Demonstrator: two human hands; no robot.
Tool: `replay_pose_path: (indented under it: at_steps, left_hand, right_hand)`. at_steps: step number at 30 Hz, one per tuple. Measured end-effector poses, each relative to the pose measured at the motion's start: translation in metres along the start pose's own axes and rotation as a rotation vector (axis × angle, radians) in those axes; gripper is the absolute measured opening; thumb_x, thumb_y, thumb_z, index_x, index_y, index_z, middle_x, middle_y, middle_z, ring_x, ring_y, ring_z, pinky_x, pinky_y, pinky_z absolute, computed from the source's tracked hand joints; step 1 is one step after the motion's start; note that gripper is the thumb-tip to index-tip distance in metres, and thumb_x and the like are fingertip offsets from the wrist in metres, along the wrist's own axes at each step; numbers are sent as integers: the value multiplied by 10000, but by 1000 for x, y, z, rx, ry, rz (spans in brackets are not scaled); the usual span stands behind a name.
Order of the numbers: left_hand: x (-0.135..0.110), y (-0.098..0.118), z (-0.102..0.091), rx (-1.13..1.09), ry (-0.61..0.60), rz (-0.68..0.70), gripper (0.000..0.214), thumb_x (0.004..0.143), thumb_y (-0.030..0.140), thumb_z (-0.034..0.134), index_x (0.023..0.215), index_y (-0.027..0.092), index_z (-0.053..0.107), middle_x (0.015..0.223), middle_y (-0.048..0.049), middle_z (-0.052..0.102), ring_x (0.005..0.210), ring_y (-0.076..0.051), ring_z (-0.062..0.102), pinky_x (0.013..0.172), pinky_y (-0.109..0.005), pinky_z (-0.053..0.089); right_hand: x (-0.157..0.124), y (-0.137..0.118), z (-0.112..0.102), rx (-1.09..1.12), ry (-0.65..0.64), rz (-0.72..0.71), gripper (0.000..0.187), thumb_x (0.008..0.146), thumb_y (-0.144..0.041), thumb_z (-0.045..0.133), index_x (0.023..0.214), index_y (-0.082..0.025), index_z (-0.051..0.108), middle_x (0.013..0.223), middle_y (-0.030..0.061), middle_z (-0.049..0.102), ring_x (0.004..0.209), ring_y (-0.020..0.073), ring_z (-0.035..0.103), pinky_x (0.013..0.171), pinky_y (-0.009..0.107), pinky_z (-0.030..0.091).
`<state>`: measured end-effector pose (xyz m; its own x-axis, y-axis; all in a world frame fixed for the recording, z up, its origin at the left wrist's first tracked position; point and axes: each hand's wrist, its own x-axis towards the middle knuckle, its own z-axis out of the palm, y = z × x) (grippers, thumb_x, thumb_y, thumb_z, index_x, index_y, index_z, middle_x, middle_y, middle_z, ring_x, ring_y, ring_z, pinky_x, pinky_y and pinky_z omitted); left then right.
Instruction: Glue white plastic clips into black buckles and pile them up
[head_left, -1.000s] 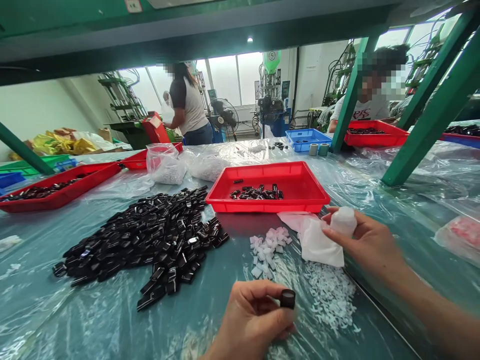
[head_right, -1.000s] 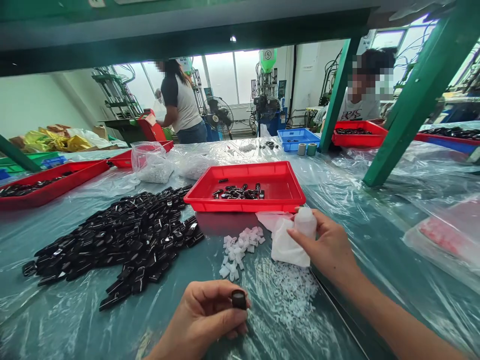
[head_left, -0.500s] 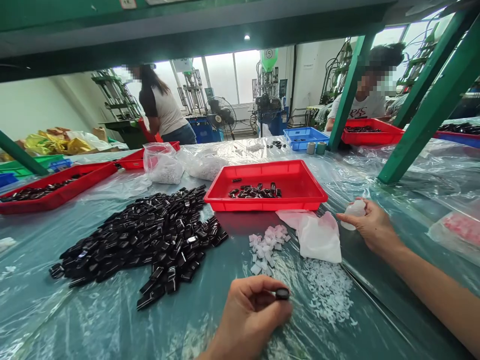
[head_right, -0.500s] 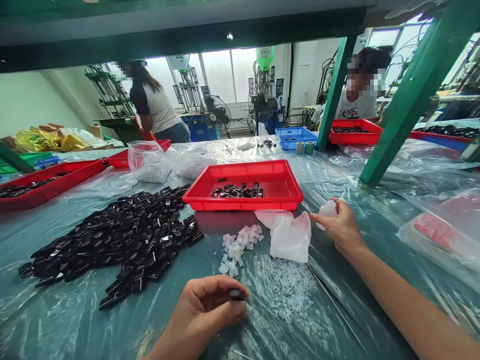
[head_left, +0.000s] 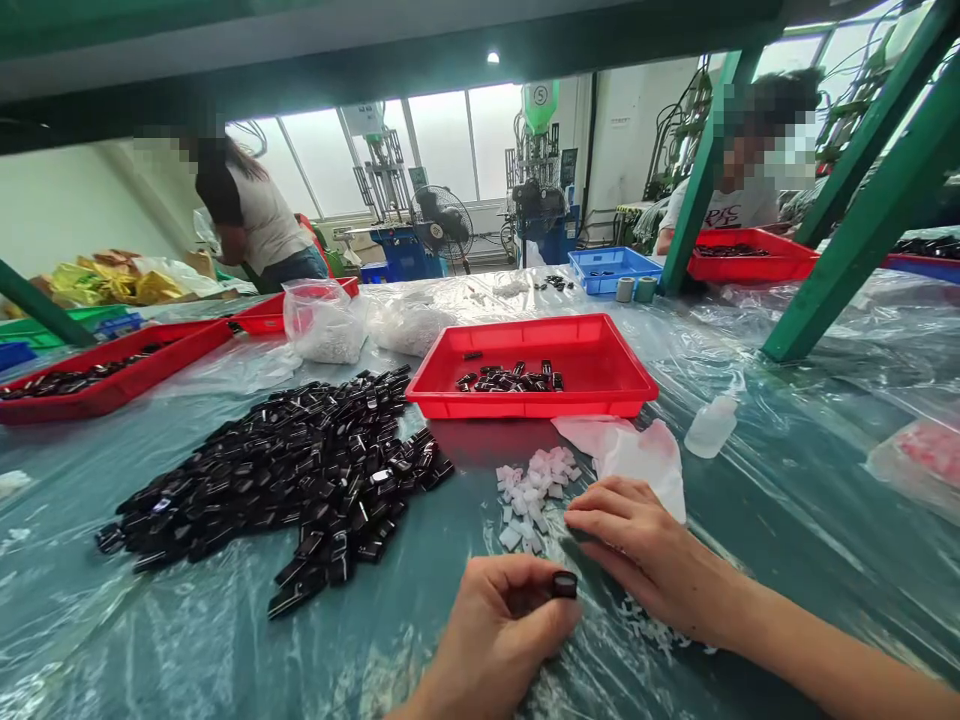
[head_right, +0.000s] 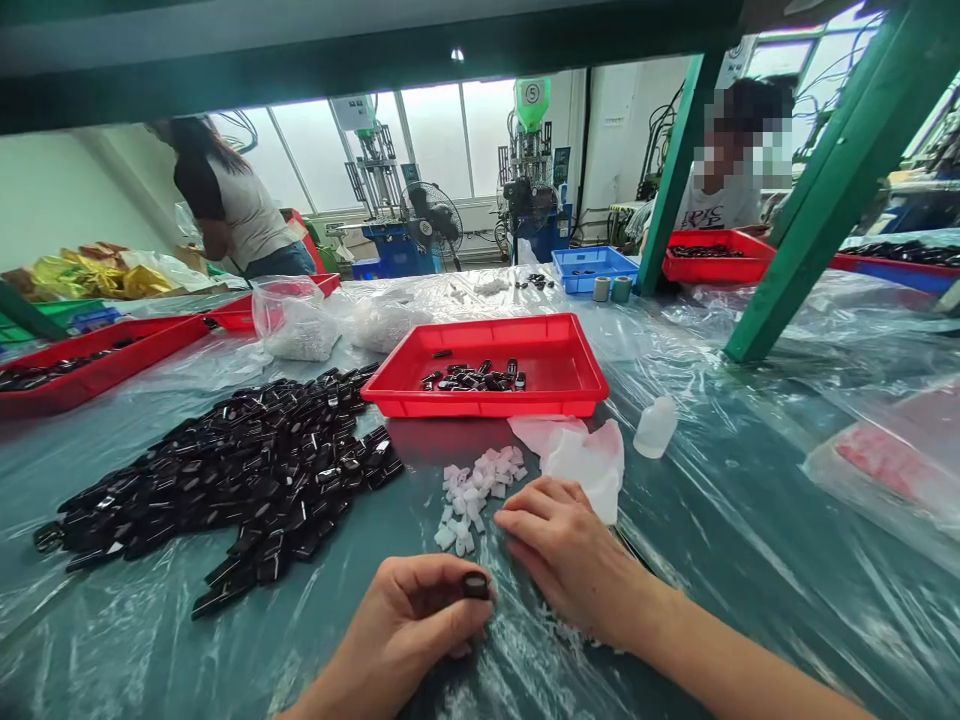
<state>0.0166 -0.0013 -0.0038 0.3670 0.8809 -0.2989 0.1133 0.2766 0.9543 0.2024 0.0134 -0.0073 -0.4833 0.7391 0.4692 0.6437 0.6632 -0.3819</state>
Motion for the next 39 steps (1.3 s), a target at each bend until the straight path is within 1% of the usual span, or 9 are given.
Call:
replay_pose_path:
  at_steps: [5,9,13,19,24,27,30,35,39]
  left_hand:
    - [-1,3,1,-11,-49,-21,232,693,324,663,701,94,637,538,-19,555,502,-109,470,513,-221,401]
    - [-1,4,1,-21,-48,-15,227,690,320,668,697,96,633,538,-23,565,503,-113,485,514,-220,406]
    - [0,2,1,-32,-49,-11,217,687,313,666,689,99,627,531,-19,553,497,-112,474,509,-221,389]
    - [-1,-3,2,-21,-101,-7,175,651,281,666,659,107,647,524,8,490,496,-98,401,488,-215,324]
    - [-2,-8,2,68,-129,31,131,677,223,618,594,122,614,511,30,405,496,-89,342,477,-219,268]
    - [-2,-9,2,97,-138,31,123,680,202,605,585,123,596,507,35,372,499,-87,322,476,-221,253]
    - [-1,-8,2,109,-118,3,93,659,204,615,618,121,618,510,33,387,488,-88,347,465,-213,270]
    - [1,-6,3,129,-86,-28,127,650,233,623,648,110,656,473,33,411,430,-87,371,415,-201,282]
    - [2,-6,2,137,-114,-9,147,661,241,631,663,103,682,475,30,420,439,-87,388,424,-194,293]
  right_hand:
    - [3,-6,10,-56,-192,6,337,849,-104,481,1158,-226,533,1197,94,564,1097,259,488,925,487,355]
    - [0,-9,15,-65,-242,16,333,865,-76,439,1153,-220,523,1244,83,549,1184,278,428,975,545,251]
    - [1,-10,18,-30,-237,17,266,829,-37,481,1007,-206,583,1119,43,609,1081,222,505,952,461,283]
    - [-1,-4,25,12,-162,55,209,855,-60,444,744,-155,594,869,55,628,812,177,555,759,344,385]
    - [0,-4,25,28,-148,130,220,841,-21,407,764,-122,587,805,95,593,762,205,540,702,360,406]
    - [0,-6,19,66,-136,177,213,820,-2,420,770,-136,578,810,78,584,769,203,536,723,372,412]
    - [-2,-9,9,134,-98,227,166,804,-5,469,804,-151,548,818,45,584,775,171,545,708,309,436]
    - [-6,-20,-10,444,-74,311,119,785,-81,593,718,-175,562,734,-21,581,678,101,559,621,200,440]
    - [-7,-27,-10,578,-75,292,93,750,-80,639,712,-164,651,723,-6,601,647,94,568,583,189,430]
